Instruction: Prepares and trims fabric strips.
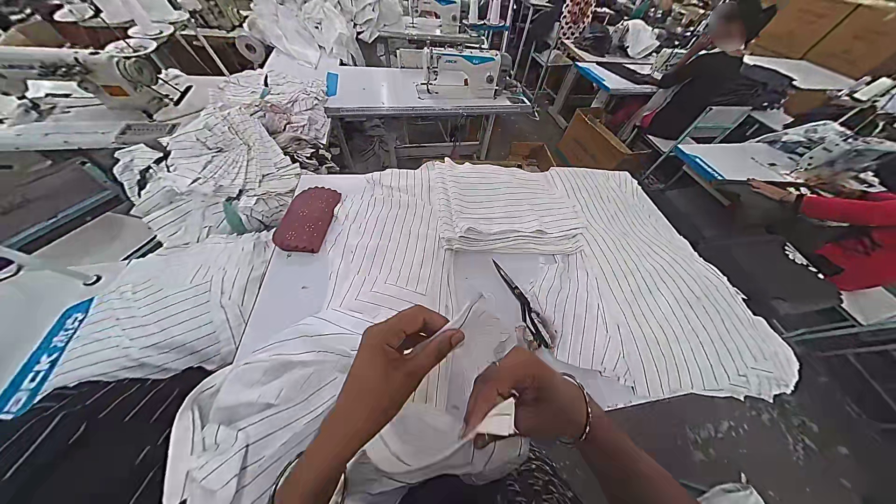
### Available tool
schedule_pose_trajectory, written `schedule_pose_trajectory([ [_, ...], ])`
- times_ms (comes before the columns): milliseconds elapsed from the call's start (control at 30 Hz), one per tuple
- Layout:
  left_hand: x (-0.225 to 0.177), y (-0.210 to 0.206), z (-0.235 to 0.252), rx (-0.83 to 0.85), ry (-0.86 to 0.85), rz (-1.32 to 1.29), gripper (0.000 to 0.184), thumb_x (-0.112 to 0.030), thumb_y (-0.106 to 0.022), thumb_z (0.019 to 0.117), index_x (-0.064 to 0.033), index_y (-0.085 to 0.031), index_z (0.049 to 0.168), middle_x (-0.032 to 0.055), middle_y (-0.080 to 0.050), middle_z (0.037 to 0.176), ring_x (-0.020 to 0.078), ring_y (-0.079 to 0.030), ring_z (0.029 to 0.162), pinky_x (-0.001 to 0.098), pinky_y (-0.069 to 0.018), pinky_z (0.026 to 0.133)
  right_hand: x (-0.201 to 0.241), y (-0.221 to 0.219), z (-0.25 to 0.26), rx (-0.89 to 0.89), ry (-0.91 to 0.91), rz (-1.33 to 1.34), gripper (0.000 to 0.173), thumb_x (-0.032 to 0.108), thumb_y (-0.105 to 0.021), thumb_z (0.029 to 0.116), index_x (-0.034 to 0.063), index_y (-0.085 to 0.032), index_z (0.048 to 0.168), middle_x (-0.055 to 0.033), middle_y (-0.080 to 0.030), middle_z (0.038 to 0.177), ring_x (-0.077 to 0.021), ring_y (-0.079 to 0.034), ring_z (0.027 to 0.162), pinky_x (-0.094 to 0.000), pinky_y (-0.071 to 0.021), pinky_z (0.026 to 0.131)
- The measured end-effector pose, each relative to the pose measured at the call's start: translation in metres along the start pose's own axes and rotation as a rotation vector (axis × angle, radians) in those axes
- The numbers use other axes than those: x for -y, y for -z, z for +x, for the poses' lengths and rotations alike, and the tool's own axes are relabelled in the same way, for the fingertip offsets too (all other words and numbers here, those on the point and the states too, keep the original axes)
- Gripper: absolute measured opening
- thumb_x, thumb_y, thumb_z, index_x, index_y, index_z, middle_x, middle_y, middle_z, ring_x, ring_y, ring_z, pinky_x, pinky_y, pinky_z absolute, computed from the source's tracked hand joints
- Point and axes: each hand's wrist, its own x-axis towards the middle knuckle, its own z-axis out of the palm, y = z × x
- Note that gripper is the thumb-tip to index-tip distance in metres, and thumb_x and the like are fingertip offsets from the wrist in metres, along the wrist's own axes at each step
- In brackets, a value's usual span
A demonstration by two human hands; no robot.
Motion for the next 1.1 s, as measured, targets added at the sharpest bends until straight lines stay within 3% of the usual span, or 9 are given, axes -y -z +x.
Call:
schedule_pose_trajectory([
  [100, -0.006, -0.009, -0.040, -0.050, 0.002, -0.150, 0.010, -0.014, -0.069, 0.0942, -0.0109, -0.075, 0.102, -0.0106, -0.074, 0.092, -0.0039, -0.069, 0.082, 0.0146, -0.0586, 0.077, 0.006, -0.006, 0.006, -0.188, -0.001, -0.168, 0.014, 0.013, -0.071, 0.0941, -0.0009, -0.071, 0.093, 0.0028, -0.074, 0.088, 0.0096, -0.064, 0.087, -0.0101, -0.0524, 0.081],
  [200, -0.001, -0.017, -0.063, -0.158, 0.001, -0.226, 0.011, -0.017, -0.070, 0.0948, -0.0136, -0.078, 0.100, -0.0105, -0.074, 0.093, -0.0037, -0.069, 0.083, 0.0145, -0.0584, 0.076, 0.003, -0.013, 0.001, -0.254, -0.082, -0.152, 0.008, 0.014, -0.072, 0.0936, 0.0079, -0.067, 0.094, 0.0136, -0.072, 0.089, 0.0127, -0.063, 0.085, -0.0094, -0.0527, 0.078],
  [333, 0.003, -0.023, -0.078, -0.197, -0.015, -0.291, 0.010, -0.017, -0.070, 0.0949, -0.0160, -0.079, 0.099, -0.0105, -0.075, 0.097, -0.0031, -0.069, 0.086, 0.0148, -0.0581, 0.078, 0.007, -0.024, -0.007, -0.274, -0.143, -0.121, 0.006, 0.014, -0.072, 0.0937, 0.0123, -0.066, 0.094, 0.0176, -0.071, 0.088, 0.0134, -0.062, 0.083, -0.0088, -0.0521, 0.076],
  [733, 0.007, -0.031, -0.086, -0.178, -0.177, -0.178, 0.017, -0.013, -0.065, 0.0981, -0.0125, -0.078, 0.109, -0.0098, -0.074, 0.102, -0.0054, -0.068, 0.093, 0.0132, -0.0572, 0.083, 0.014, -0.031, -0.015, -0.331, -0.252, -0.038, 0.014, 0.012, -0.072, 0.0930, 0.0172, -0.060, 0.093, 0.0190, -0.069, 0.080, 0.0119, -0.063, 0.075, -0.0095, -0.0515, 0.068],
  [967, 0.011, -0.026, -0.082, -0.113, -0.249, -0.174, 0.019, -0.024, -0.060, 0.1033, -0.0162, -0.075, 0.112, -0.0117, -0.073, 0.106, -0.0063, -0.066, 0.097, 0.0124, -0.0562, 0.084, 0.013, -0.026, -0.011, -0.301, -0.273, 0.015, 0.015, 0.013, -0.072, 0.0940, 0.0186, -0.058, 0.092, 0.0187, -0.069, 0.078, 0.0114, -0.063, 0.073, -0.0094, -0.0508, 0.067],
  [1033, 0.011, -0.027, -0.079, -0.117, -0.253, -0.144, 0.017, -0.028, -0.065, 0.1005, -0.0183, -0.075, 0.111, -0.0122, -0.072, 0.106, -0.0051, -0.067, 0.098, 0.0136, -0.0574, 0.084, 0.011, -0.025, -0.010, -0.311, -0.272, 0.031, 0.016, 0.013, -0.072, 0.0940, 0.0179, -0.057, 0.094, 0.0180, -0.068, 0.077, 0.0106, -0.063, 0.072, -0.0096, -0.0506, 0.066],
  [1100, 0.011, -0.032, -0.076, -0.178, -0.248, -0.095, 0.012, -0.023, -0.072, 0.0959, -0.0157, -0.075, 0.105, -0.0098, -0.073, 0.101, -0.0038, -0.068, 0.093, 0.0138, -0.0582, 0.081, 0.010, -0.024, -0.008, -0.323, -0.284, 0.031, 0.020, 0.011, -0.072, 0.0935, 0.0145, -0.056, 0.104, 0.0157, -0.072, 0.081, 0.0085, -0.066, 0.072, -0.0113, -0.0531, 0.068],
])
